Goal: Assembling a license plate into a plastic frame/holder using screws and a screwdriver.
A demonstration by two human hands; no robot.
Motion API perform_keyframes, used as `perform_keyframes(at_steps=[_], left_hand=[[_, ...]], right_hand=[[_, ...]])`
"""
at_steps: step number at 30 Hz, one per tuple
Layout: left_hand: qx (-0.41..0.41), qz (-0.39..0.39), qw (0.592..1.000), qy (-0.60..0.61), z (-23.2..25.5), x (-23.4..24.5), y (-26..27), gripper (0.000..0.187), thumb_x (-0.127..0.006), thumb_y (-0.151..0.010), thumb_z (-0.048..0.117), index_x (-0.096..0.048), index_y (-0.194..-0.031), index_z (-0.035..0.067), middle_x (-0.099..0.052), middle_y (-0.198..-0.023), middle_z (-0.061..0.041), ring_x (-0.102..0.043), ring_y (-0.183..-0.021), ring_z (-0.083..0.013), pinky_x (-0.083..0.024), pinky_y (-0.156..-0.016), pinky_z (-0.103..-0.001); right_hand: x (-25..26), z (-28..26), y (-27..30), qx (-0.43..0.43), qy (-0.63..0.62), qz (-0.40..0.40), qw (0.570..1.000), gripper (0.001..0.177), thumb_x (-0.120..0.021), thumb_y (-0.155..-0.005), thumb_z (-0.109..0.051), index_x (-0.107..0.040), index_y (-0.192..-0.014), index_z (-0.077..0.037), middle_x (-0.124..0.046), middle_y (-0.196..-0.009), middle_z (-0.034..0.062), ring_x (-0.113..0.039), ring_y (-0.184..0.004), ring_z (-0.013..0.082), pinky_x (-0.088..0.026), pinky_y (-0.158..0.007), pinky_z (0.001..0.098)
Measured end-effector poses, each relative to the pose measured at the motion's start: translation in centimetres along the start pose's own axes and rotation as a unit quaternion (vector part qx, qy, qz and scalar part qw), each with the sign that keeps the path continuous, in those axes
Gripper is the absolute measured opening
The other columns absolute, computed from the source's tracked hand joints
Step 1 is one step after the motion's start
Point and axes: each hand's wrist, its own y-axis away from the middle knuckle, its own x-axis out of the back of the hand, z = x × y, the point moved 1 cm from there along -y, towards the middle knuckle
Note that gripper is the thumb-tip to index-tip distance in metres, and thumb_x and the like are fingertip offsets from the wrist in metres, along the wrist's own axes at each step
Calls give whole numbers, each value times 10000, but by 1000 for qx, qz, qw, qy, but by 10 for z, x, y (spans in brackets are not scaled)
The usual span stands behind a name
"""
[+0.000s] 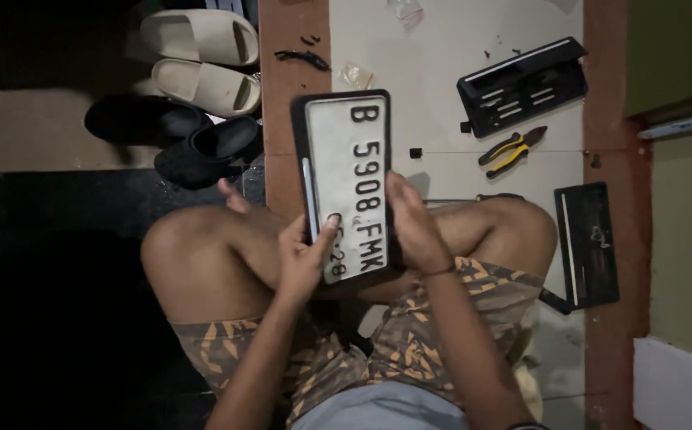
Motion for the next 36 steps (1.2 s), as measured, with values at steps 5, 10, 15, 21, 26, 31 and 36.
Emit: perform_keyframes(at_steps=[5, 10, 15, 21, 26, 31, 36], left_hand=[[-25, 24, 998, -42, 35, -2, 2, 226, -709, -989, 183, -725, -1044, -37, -698, -844, 21, -594, -728, -40, -497, -612, -216], [-80, 26, 974, -209, 52, -7, 5, 202, -660, -909, 49, -717, -1088, -27, -742, -779, -76, -693, -670, -109, -548, -568, -270], [-340, 26, 859, -381, 89, -28, 10, 583, -675, -792, -78, -589, -1369, -68, -691, -1155, -261, -690, -1041, -427, -553, -891, -466], [-329, 30, 867, -374, 81, -30, 15, 615, -666, -784, -95, -583, -1390, -36, -697, -1166, -255, -695, -1065, -408, -558, -920, -450], [-343, 23, 855, -387, 80, -26, 23, 508, -682, -830, -70, -618, -1332, -31, -705, -1110, -239, -704, -1027, -401, -556, -895, -458], [-331, -17, 825, -457, 110, -15, 24, 472, -697, -777, -2, -677, -1249, 0, -729, -1033, -197, -704, -907, -384, -559, -795, -466], [-423, -80, 690, -582, 149, -6, 25, 385, -674, -795, 92, -711, -1176, 50, -754, -1067, -132, -711, -995, -317, -551, -875, -438]], right_hand=[[79, 34, -109, 114, 279, 78, 950, 359, -622, -981, -319, -715, -1241, -89, -657, -967, 78, -638, -887, 250, -500, -763, 385], [118, 88, -181, 223, 559, 114, 790, 331, -848, -662, -109, -747, -975, -63, -665, -898, 188, -647, -906, 402, -542, -779, 478], [125, 109, -192, 209, 508, 134, 825, 78, -793, -735, -65, -745, -793, -46, -730, -845, 149, -724, -869, 334, -591, -831, 411], [96, 12, -116, 159, 336, 122, 920, 229, -763, -842, -93, -743, -1048, 5, -763, -872, 131, -752, -820, 219, -577, -733, 327], [87, -26, -45, 183, 94, 10, 978, 238, -710, -954, -50, -728, -1166, 57, -752, -1008, 104, -732, -949, 169, -573, -852, 275], [96, -57, 25, 250, -104, -9, 963, 196, -685, -1021, -39, -683, -1198, 45, -714, -1123, 117, -715, -1036, 202, -578, -965, 319], [96, -74, 76, 377, -75, 74, 920, 128, -669, -1126, -95, -636, -1199, 6, -698, -1166, 122, -683, -1056, 177, -568, -974, 321]])
